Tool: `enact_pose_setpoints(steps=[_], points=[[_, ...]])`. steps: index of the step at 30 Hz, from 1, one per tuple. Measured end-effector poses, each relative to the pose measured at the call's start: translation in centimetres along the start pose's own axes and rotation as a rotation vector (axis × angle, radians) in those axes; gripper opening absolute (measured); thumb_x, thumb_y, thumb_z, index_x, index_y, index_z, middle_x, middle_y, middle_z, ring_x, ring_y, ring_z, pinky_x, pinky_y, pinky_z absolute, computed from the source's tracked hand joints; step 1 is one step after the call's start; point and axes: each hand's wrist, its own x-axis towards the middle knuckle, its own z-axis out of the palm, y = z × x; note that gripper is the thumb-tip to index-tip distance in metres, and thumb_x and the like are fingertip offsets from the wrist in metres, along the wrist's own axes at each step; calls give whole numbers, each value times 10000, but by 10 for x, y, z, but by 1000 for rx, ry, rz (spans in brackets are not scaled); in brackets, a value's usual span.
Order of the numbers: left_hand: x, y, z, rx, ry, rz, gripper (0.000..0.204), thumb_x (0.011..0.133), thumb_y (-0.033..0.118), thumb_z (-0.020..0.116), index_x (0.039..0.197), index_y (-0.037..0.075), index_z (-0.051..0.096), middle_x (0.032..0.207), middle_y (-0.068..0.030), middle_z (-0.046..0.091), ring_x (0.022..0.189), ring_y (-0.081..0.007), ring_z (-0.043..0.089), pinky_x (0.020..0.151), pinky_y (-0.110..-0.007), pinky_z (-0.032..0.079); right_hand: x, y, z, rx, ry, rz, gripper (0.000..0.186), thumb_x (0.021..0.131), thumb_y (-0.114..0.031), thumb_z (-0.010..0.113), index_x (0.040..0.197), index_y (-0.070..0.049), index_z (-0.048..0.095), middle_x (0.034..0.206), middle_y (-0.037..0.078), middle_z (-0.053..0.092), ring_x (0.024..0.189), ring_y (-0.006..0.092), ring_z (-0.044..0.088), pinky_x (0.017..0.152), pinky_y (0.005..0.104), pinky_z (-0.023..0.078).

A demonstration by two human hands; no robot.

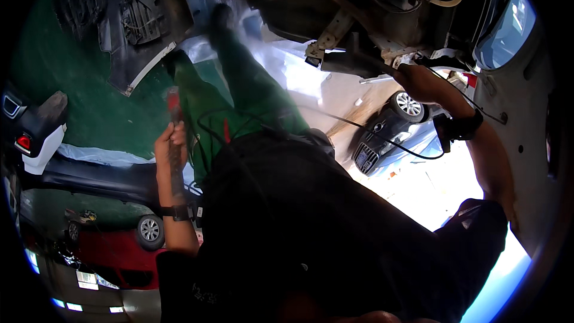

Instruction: The person uses a hammer and a metal rod to straighten and adjust a damaged white car panel. The person hammers at various points on the panel and uses the rod to pry and align the bodywork.

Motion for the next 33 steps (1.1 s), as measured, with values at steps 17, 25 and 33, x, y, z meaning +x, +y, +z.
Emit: enact_pose_setpoints(steps=[17, 25, 33], points=[[9, -10, 14, 28, -24, 89, 239, 957, 119, 524, 1124, -10, 411, 837, -68, 463, 616, -98, 474, 505, -213, 436, 15, -13, -54, 123, 469, 26, 247, 974, -194, 439, 975, 37, 526, 693, 208, 572, 612, 362, 572, 601, 455, 443], [16, -12, 1, -1, -14, 100, 204, 969, 134, 507, 1100, -6, 436, 828, -63, 464, 595, -83, 443, 486, -195, 391, 15, -2, -29, -463, -287, -278, 502, 793, -44, 549, 1277, 53, 453, 735, 248, 617, 686, 390, 637, 611, 466, 503], [24, -12, -1, 27, -16, 68, 241, 967, 152, 518, 1084, -42, 434, 825, -55, 470, 601, -79, 448, 493, -193, 402, 17, -13, -31, -413, -130, -289, 633, 757, 3, 570, 1362, -6, 385, 773, 225, 579, 704, 382, 594, 605, 459, 467]])
